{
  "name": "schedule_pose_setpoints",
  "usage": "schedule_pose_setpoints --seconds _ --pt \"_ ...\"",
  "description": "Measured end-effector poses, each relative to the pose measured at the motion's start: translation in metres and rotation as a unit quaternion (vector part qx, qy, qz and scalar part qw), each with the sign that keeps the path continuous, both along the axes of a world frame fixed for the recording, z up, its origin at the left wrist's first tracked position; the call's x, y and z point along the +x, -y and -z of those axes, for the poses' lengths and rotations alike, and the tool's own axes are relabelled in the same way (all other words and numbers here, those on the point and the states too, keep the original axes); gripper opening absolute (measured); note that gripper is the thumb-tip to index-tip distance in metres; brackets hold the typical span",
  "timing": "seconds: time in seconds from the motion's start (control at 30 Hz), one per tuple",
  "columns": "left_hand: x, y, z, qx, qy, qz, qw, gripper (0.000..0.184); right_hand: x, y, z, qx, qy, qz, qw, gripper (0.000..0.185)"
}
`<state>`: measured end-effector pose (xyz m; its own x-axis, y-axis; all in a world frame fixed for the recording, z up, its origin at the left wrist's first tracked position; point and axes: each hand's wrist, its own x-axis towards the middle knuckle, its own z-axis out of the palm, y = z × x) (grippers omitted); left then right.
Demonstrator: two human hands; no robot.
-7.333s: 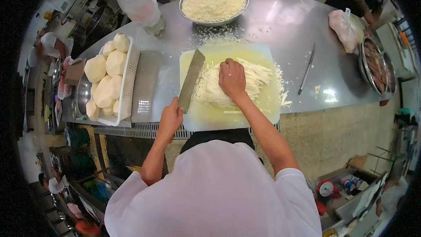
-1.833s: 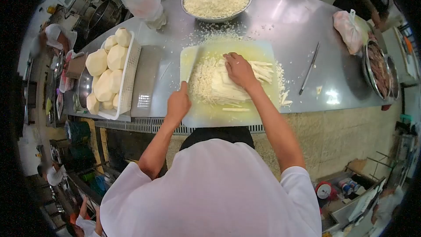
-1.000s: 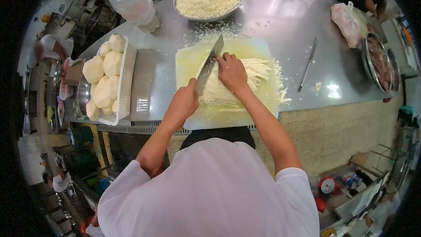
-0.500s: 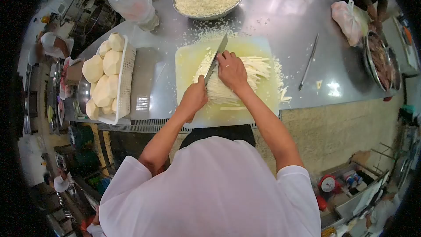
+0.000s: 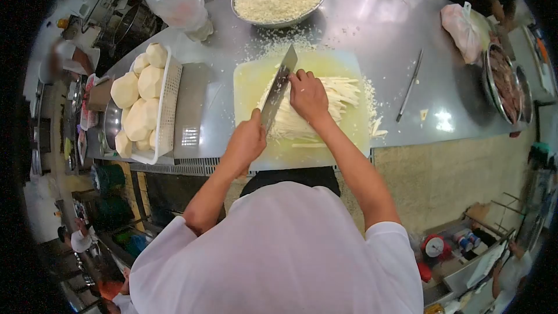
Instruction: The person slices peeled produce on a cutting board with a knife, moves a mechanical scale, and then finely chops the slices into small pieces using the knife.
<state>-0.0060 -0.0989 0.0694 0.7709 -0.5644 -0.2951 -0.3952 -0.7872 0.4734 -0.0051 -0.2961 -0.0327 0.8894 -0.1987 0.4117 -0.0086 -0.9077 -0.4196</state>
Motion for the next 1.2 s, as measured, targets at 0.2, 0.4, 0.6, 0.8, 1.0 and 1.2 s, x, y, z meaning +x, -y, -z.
schedule_pose_setpoints --seconds 0.2,0.4,0.6,0.8,1.0,1.2 --pt "0.024 0.019 0.046 -0.061 0.021 0.015 0.998 0.024 -0.001 0.003 0.004 -0.011 0.008 -0.015 1.0 0.018" --pt "0.007 -0.008 0.055 -0.017 0.039 -0.022 0.999 0.022 -0.002 0.004 0.004 0.024 0.026 -0.022 0.999 0.014" --pt "0.004 -0.015 0.021 -0.061 0.051 -0.04 0.996 0.022 -0.008 0.008 -0.009 0.086 0.013 -0.065 0.994 0.012" --pt "0.001 -0.018 0.047 -0.039 0.045 -0.059 0.996 0.021 -0.034 -0.014 -0.003 0.059 0.073 -0.134 0.987 0.014" --pt "-0.033 -0.012 0.029 -0.047 0.004 -0.067 0.997 0.024 -0.034 -0.019 0.005 -0.016 0.059 -0.123 0.991 0.019" --pt "-0.028 -0.007 0.014 -0.04 0.039 -0.038 0.998 0.027 -0.034 -0.017 0.008 -0.017 0.064 -0.131 0.989 0.021"
